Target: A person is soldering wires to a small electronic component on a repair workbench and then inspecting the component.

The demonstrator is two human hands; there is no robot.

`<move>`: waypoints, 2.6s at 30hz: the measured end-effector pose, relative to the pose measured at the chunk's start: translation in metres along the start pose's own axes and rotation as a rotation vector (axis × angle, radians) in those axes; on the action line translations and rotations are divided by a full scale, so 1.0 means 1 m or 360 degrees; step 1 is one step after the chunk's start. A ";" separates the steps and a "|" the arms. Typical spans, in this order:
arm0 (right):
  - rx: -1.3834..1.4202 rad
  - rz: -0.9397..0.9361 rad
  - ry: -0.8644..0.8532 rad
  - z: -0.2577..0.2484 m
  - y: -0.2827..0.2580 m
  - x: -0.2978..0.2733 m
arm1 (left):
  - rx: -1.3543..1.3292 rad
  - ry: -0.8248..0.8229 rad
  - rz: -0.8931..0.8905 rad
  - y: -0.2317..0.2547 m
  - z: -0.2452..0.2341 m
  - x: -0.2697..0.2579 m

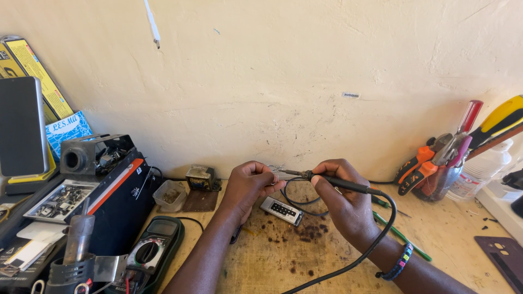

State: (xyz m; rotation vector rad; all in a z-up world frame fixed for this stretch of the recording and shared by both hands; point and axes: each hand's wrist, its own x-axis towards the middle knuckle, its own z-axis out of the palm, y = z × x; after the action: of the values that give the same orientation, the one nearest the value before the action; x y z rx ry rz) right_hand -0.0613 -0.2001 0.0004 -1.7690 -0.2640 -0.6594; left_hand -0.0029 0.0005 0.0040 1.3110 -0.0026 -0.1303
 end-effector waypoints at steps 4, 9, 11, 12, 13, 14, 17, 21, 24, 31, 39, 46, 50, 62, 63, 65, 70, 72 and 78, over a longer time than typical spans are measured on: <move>0.0034 0.0063 0.0078 0.001 -0.005 0.004 | 0.0010 -0.0016 0.0015 -0.002 -0.001 0.002; 0.0234 0.0103 0.0202 0.001 -0.020 0.009 | -0.0154 0.0057 0.0062 -0.019 0.004 0.008; 0.0390 -0.0003 0.0290 0.009 -0.017 0.022 | -0.0113 0.0087 0.0032 -0.018 0.004 0.010; 0.0410 -0.0018 0.0269 0.018 -0.026 0.030 | -0.0114 0.0109 0.0055 -0.023 0.006 0.013; 0.0439 -0.0035 0.0234 0.027 -0.035 0.038 | -0.0156 0.0100 0.0048 -0.027 0.007 0.016; 0.0462 -0.0044 0.0203 0.035 -0.044 0.042 | -0.0198 0.0085 0.0031 -0.034 0.009 0.018; 0.0329 0.0079 -0.0143 0.077 -0.075 0.051 | -0.0055 0.0139 -0.0001 -0.043 0.013 0.017; 0.0058 0.0292 -0.0552 0.136 -0.078 0.041 | -0.0009 0.0084 0.0096 -0.060 0.005 0.024; -0.0131 0.0381 -0.0721 0.165 -0.070 0.033 | 0.0048 -0.0055 0.0214 -0.083 -0.003 0.041; -0.0475 0.0249 -0.0861 0.173 -0.072 0.037 | 0.0202 -0.0510 0.0411 -0.146 -0.029 0.106; -0.0500 0.0077 -0.0665 0.176 -0.050 0.033 | 0.0049 -0.0576 0.0502 -0.131 -0.020 0.072; -0.0594 0.0134 -0.0785 0.177 -0.037 0.036 | -0.0087 -0.0453 0.0329 -0.087 -0.017 0.039; -0.0129 0.0575 -0.0845 0.152 -0.093 0.029 | -0.0028 -0.0305 0.0236 -0.058 -0.011 0.026; 0.1536 0.0584 -0.0247 0.056 0.031 0.078 | 0.0041 -0.0001 -0.0020 -0.010 0.009 -0.010; 0.1534 0.0577 -0.0249 0.049 0.036 0.082 | 0.0039 -0.0004 -0.0013 -0.009 0.007 -0.008; 0.1816 0.0604 -0.0303 0.027 0.046 0.083 | -0.0063 0.0049 -0.0024 -0.012 0.009 -0.008; 0.2127 0.0511 -0.0447 -0.003 0.050 0.084 | -0.0071 0.0091 -0.0021 -0.011 0.009 -0.004; 0.2184 0.0482 -0.0471 -0.010 0.047 0.086 | -0.0090 0.0097 -0.0013 -0.005 0.009 -0.005; 0.2270 0.0334 -0.0829 -0.013 0.039 0.085 | 0.0068 0.0018 -0.0161 0.005 0.005 -0.010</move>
State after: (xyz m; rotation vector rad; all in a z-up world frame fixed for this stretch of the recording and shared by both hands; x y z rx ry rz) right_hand 0.0232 -0.2374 0.0180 -0.5133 -0.6771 0.2126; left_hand -0.0126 -0.0021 0.0105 1.3550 0.0710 -0.2100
